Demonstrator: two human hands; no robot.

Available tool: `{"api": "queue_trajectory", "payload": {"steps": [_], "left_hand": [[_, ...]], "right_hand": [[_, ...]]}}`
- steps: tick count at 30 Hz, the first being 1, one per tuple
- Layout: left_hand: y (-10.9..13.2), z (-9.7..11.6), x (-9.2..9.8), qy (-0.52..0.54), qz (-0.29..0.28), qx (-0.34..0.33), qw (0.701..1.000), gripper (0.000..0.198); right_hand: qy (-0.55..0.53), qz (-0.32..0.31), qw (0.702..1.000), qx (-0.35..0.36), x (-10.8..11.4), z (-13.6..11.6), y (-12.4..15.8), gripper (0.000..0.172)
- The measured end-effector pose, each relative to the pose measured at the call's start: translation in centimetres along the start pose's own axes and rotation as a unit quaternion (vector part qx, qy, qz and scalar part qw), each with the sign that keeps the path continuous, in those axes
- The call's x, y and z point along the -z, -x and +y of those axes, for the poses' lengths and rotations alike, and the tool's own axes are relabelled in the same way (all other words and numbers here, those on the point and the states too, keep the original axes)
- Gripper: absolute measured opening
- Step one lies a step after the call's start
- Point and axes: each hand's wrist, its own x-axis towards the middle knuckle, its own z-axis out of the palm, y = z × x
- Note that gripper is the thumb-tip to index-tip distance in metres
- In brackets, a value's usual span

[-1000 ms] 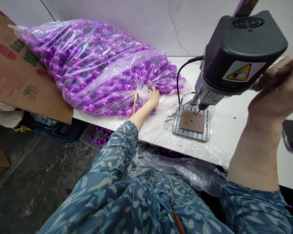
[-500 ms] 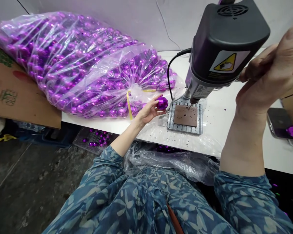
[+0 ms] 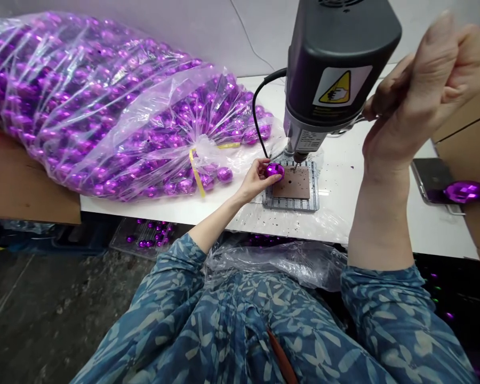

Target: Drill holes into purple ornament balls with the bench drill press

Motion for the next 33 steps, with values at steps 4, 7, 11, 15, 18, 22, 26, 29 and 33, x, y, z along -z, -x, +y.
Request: {"api": "queue_trajectory", "payload": {"steps": [4, 7, 11, 15, 18, 22, 26, 29, 33], "left_hand": [[-1.3, -0.7, -0.6, -0.003, -0.020, -0.003, 1.000, 0.070], [-2.0, -1.2, -1.1, -0.015, -0.035, -0.010, 0.999, 0.071], [-2.7, -1.8, -1.7, -0.051, -0.053, -0.031, 0.997, 0.068], [-2.9, -2.2, -2.1, -0.094, -0.062, -0.058, 0.992, 0.065], [-2.7, -2.3, -2.6, -0.129, -0.049, -0.076, 0.988, 0.074], [-1.7, -2.0, -3.3, -0.176, -0.035, -0.097, 0.979, 0.070], [-0.8, -1.9, -3.7, -0.223, -0.018, -0.121, 0.967, 0.061], [-0.8, -2.2, -3.7, -0.227, -0.004, -0.125, 0.966, 0.062], [-1.2, -2.6, -3.9, -0.215, -0.015, -0.127, 0.968, 0.061]], "right_hand": [[0.000, 0.001, 1.000, -0.005, -0.1, -0.2, 0.1, 0.081], [0.022, 0.001, 1.000, 0.000, -0.2, -0.2, 0.1, 0.078], [-0.008, 0.004, 1.000, -0.003, -0.2, -0.2, 0.1, 0.071], [-0.013, -0.013, 1.000, 0.000, 0.0, -0.4, 0.2, 0.068], [-0.012, -0.026, 1.000, 0.008, 0.0, -0.7, 0.2, 0.068], [-0.027, -0.023, 0.999, 0.007, 0.0, -0.7, 0.3, 0.066], [-0.028, -0.015, 0.999, -0.006, 0.0, -0.5, 0.3, 0.067], [-0.030, -0.020, 0.999, 0.003, -0.1, -0.4, 0.2, 0.068], [-0.027, -0.027, 0.999, 0.005, 0.0, -0.3, 0.3, 0.067]]}}
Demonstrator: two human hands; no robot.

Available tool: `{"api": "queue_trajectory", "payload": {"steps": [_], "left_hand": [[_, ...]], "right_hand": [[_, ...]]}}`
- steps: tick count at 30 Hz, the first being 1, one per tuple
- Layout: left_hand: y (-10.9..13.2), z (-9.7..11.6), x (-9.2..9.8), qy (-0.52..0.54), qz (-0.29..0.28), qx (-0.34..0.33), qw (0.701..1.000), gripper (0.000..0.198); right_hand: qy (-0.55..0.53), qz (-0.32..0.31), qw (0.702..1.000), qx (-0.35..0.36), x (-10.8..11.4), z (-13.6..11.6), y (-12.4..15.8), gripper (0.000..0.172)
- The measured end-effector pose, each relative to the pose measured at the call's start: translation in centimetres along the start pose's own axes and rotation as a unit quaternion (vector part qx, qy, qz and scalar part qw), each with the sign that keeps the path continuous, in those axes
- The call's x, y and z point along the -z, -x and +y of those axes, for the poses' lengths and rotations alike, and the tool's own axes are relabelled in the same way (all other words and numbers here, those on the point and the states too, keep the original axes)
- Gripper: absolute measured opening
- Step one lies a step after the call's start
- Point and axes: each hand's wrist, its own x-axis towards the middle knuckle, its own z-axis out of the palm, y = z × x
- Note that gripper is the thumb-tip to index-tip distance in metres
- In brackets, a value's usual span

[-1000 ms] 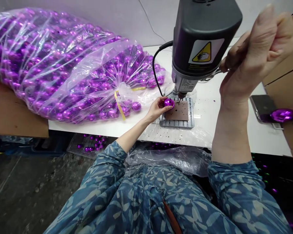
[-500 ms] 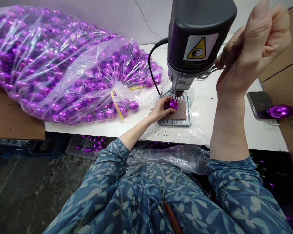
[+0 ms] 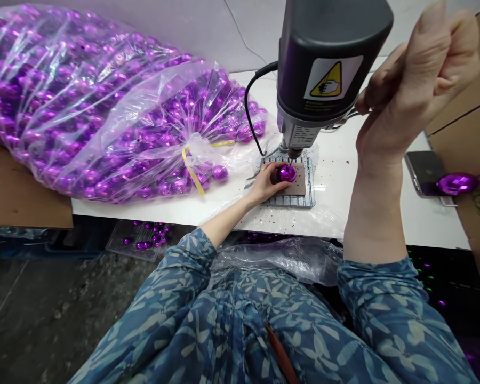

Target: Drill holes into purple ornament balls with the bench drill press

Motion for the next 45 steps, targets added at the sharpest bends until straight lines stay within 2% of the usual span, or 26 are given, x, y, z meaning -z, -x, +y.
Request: {"api": "queue_trajectory", "payload": {"steps": [10, 17, 21, 25, 32, 40, 45], "left_hand": [[0.0, 0.2, -0.1, 0.010, -0.015, -0.016, 1.000, 0.060], [-0.1, 0.2, -0.2, 0.018, -0.012, -0.008, 1.000, 0.060], [-0.1, 0.0, -0.3, 0.007, -0.014, -0.007, 1.000, 0.060], [0.0, -0.2, -0.4, -0.007, -0.013, -0.015, 1.000, 0.060], [0.1, -0.1, -0.3, 0.001, -0.016, -0.004, 1.000, 0.062], [0.1, 0.0, -0.3, -0.012, -0.019, 0.005, 1.000, 0.061], [0.2, -0.1, -0.4, -0.012, -0.016, 0.005, 1.000, 0.062]], "right_hand": [[-0.007, 0.030, 1.000, -0.004, 0.2, -0.3, 0.7, 0.071], [-0.024, 0.080, 0.994, 0.076, 0.5, 0.9, 3.4, 0.067], [-0.025, 0.095, 0.991, 0.091, 0.8, 1.3, 4.9, 0.073], [-0.024, 0.107, 0.989, 0.104, 1.0, 1.8, 5.4, 0.074], [-0.029, 0.112, 0.984, 0.136, 1.9, 3.9, 6.0, 0.069], [-0.026, 0.085, 0.976, 0.197, 3.0, 6.0, 7.0, 0.048], [-0.006, 0.093, 0.973, 0.210, 3.1, 6.3, 7.2, 0.054]]}}
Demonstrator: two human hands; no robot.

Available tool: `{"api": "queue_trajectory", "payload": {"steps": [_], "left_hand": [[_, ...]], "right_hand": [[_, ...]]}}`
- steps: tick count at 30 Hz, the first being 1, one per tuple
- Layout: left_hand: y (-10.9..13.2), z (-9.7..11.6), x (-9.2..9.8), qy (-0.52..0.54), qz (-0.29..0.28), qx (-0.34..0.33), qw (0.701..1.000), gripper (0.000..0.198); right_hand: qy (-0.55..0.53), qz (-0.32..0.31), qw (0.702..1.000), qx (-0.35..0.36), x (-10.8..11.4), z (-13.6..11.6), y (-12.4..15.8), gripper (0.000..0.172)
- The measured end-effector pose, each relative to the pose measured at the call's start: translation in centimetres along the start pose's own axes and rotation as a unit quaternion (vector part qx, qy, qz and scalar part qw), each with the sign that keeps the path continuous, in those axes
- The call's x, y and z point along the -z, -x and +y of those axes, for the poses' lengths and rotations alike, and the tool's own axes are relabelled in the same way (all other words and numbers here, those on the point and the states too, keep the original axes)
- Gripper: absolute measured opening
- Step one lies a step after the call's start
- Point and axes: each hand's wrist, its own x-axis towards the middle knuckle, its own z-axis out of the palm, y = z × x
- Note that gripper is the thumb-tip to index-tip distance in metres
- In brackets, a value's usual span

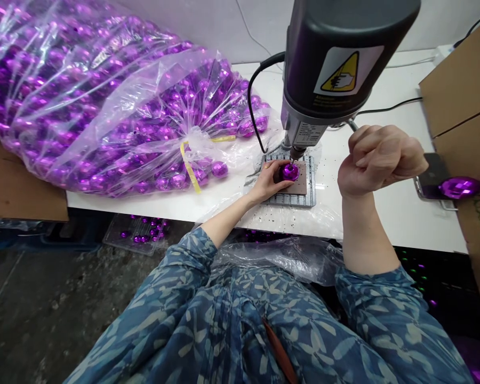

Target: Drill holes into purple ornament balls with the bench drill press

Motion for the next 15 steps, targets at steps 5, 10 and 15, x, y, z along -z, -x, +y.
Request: {"api": "queue_trajectory", "payload": {"steps": [5, 10, 15], "left_hand": [[0.0, 0.0, 0.0, 0.009, 0.003, -0.004, 1.000, 0.062], [-0.1, 0.1, 0.0, 0.020, 0.006, -0.004, 1.000, 0.061], [-0.1, 0.0, -0.1, 0.043, 0.008, 0.008, 0.999, 0.062]], "right_hand": [[0.016, 0.002, 1.000, -0.008, 0.6, 0.2, 0.7, 0.061], [0.031, 0.002, 0.998, -0.054, -0.4, -1.2, -0.1, 0.067], [0.044, -0.017, 0.984, -0.170, -4.0, -2.9, -6.2, 0.073]]}}
